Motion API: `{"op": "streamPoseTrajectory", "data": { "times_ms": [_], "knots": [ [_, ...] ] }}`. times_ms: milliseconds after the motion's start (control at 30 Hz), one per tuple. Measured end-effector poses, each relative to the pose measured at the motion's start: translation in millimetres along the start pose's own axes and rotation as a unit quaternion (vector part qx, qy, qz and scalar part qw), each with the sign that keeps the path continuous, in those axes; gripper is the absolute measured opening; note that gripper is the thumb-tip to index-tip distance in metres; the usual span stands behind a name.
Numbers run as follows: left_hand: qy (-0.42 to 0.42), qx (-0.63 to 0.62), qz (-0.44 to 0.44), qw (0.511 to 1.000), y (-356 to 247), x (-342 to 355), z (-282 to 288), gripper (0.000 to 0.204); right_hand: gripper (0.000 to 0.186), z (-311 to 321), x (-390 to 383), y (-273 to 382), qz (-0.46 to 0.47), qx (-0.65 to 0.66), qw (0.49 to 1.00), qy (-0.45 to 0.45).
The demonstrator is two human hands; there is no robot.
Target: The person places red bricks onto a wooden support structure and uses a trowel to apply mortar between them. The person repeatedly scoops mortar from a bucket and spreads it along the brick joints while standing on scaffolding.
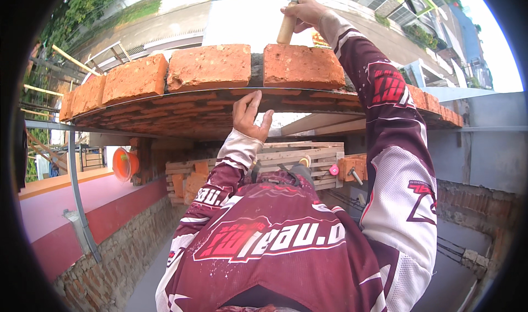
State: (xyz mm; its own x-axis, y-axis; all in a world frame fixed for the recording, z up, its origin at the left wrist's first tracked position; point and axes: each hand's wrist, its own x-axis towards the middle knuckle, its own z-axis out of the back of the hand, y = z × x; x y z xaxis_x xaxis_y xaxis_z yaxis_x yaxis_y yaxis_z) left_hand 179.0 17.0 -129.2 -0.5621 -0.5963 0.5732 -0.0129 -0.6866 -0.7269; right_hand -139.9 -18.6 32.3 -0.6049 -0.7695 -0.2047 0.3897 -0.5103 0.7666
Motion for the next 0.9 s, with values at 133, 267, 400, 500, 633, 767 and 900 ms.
{"op": "streamPoseTrajectory", "data": {
  "times_ms": [133, 267, 400, 500, 633, 767, 900],
  "knots": [
    [0.001, 0.001, 0.002, 1.000, -7, 2, -8, 0.066, 0.045, 2, -3, 0, -0.012, 0.028, 0.999, 0.017],
    [0.023, 0.007, 0.001, 1.000, -9, 3, -13, 0.068, 0.046, 3, -4, -2, -0.001, 0.023, 0.999, -0.022],
    [0.026, 0.017, -0.003, 0.999, -10, 1, -15, 0.070, 0.048, 19, -11, -9, -0.014, -0.049, 0.992, -0.114],
    [0.034, 0.021, 0.013, 0.999, -12, 0, -17, 0.072, 0.049, 40, -23, -18, -0.078, -0.092, 0.991, -0.051],
    [0.031, 0.025, 0.017, 0.999, -14, -1, -21, 0.074, 0.052, 57, -34, -30, -0.071, -0.082, 0.991, -0.083],
    [0.032, 0.024, 0.026, 0.999, -13, -1, -23, 0.075, 0.051, 65, -38, -42, -0.066, -0.070, 0.993, -0.071],
    [0.024, 0.024, 0.023, 0.999, -12, -2, -25, 0.076, 0.050, 69, -36, -51, -0.047, -0.048, 0.993, -0.096]
  ]
}}
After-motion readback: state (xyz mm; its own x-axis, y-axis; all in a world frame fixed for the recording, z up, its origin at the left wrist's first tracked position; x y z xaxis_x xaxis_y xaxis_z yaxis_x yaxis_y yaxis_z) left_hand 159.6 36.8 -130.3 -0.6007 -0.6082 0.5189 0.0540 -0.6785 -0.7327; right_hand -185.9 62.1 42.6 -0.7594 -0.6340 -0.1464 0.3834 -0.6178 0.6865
